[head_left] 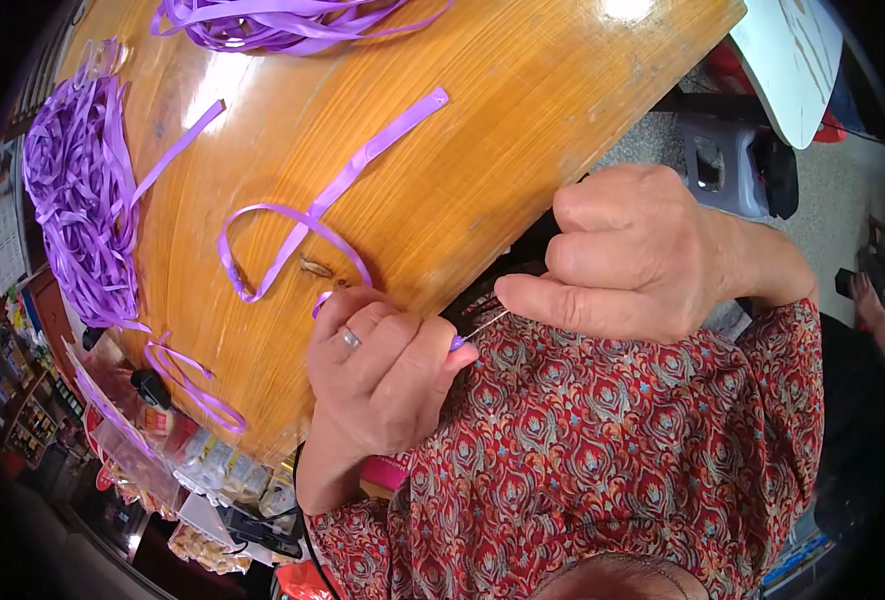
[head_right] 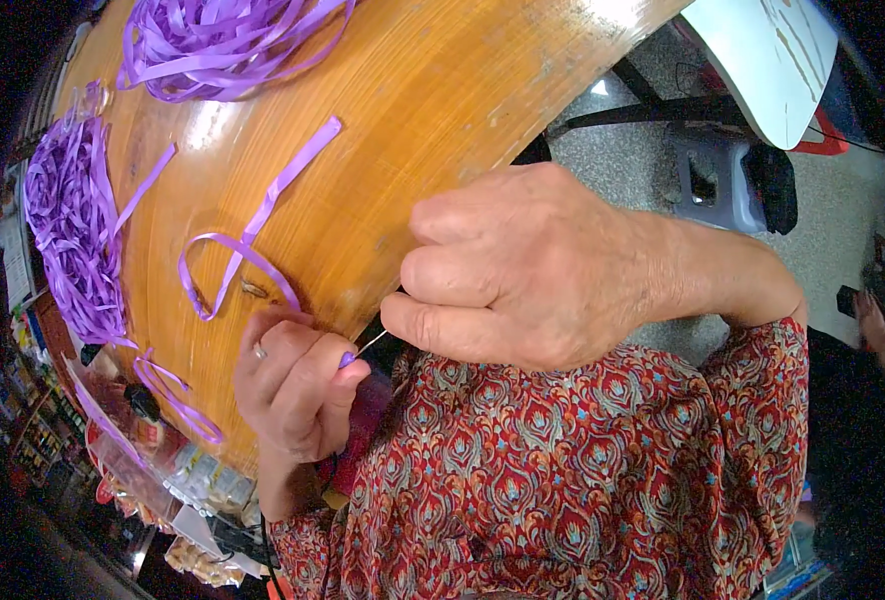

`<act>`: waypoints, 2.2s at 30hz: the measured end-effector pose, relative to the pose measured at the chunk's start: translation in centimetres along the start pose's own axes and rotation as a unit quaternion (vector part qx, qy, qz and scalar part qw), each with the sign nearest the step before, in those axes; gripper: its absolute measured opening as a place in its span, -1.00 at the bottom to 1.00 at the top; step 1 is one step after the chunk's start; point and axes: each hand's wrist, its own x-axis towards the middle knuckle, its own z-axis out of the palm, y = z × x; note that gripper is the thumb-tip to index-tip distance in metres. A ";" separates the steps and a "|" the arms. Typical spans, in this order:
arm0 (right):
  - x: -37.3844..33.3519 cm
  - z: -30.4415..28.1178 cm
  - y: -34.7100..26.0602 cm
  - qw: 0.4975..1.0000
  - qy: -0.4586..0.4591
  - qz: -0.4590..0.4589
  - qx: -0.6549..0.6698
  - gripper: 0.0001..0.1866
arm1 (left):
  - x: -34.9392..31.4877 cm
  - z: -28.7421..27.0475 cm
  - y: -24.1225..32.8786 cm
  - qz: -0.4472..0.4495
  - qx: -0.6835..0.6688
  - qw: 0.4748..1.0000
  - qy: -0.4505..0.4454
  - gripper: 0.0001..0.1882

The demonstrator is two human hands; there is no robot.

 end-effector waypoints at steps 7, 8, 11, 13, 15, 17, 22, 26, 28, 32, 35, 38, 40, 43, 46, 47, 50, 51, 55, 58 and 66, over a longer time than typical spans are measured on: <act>0.1 0.0 -0.1 1.000 0.019 0.003 0.008 -0.65 | -0.3 -0.5 0.1 -0.062 -0.086 0.994 -0.021 -0.84; 0.1 -0.1 -0.2 1.000 0.024 0.006 0.016 -0.65 | -0.4 -0.7 0.0 -0.119 -0.237 0.963 -0.053 -0.85; 0.3 -0.3 -0.3 1.000 -0.001 -0.001 0.025 -0.66 | -0.9 -0.4 0.8 -0.248 -0.354 0.901 -0.038 -0.82; 0.0 0.1 -0.3 1.000 0.013 -0.005 0.005 -0.66 | -0.6 -0.2 0.7 -0.141 -0.159 0.977 -0.025 -0.81; -0.1 0.2 -0.3 1.000 0.019 -0.007 -0.010 -0.66 | -0.6 0.0 0.6 -0.027 0.042 0.999 -0.009 -0.80; 0.0 0.1 -0.2 1.000 0.021 -0.008 -0.018 -0.65 | -0.7 0.2 0.6 0.033 0.162 0.985 0.050 -0.77; 0.1 0.1 0.3 0.999 0.027 0.023 0.027 -0.67 | -0.8 0.0 0.6 -0.005 0.137 0.989 0.060 -0.72; 0.3 0.1 0.6 0.998 0.038 0.039 0.020 -0.64 | -1.1 1.0 0.5 -0.086 -0.004 0.992 0.091 -0.67; 0.4 0.0 0.6 0.999 0.035 0.036 0.006 -0.61 | -0.9 0.9 0.6 -0.105 -0.025 0.990 0.095 -0.65; 0.3 0.0 0.7 0.999 0.025 0.046 -0.012 -0.55 | -0.5 0.5 0.7 -0.146 -0.099 0.981 0.078 -0.64; 0.4 -0.1 0.7 0.999 0.023 0.045 -0.016 -0.52 | -0.6 0.6 0.1 -0.132 -0.113 0.981 0.080 -0.65; 0.6 -0.1 0.6 0.998 0.030 0.041 -0.025 -0.51 | -0.2 0.7 0.5 -0.156 -0.128 0.975 0.095 -0.69; 0.7 0.1 0.7 0.998 0.038 0.039 -0.027 -0.51 | 0.1 0.3 0.8 -0.171 -0.127 0.974 0.081 -0.69; 0.7 0.2 0.7 0.998 0.038 0.039 -0.027 -0.51 | 0.5 -0.1 1.4 -0.201 -0.129 0.968 0.072 -0.70; 0.7 0.2 0.6 0.998 0.047 0.050 -0.011 -0.51 | 0.5 -0.1 1.3 -0.208 -0.133 0.965 0.085 -0.71; 0.7 0.3 0.6 0.997 0.050 0.053 -0.005 -0.51 | 0.4 0.0 1.3 -0.199 -0.135 0.966 0.093 -0.72; 0.7 0.5 0.4 0.994 0.049 0.088 0.052 -0.55 | 0.3 0.0 1.3 -0.216 -0.145 0.959 0.110 -0.75; 0.7 0.7 0.3 0.989 0.052 0.112 0.082 -0.58 | 0.3 0.0 1.2 -0.216 -0.145 0.959 0.111 -0.75; 1.0 1.1 0.0 0.983 0.051 0.141 0.111 -0.62 | 0.4 0.1 1.2 -0.255 -0.209 0.934 0.136 -0.79; 1.5 1.0 0.1 0.975 0.055 0.161 0.141 -0.68 | 0.5 -0.3 1.3 -0.268 -0.205 0.931 0.137 -0.80; 1.4 1.3 -0.2 0.932 0.081 0.252 0.248 -0.81 | 0.7 -0.6 1.7 -0.263 -0.181 0.939 0.128 -0.81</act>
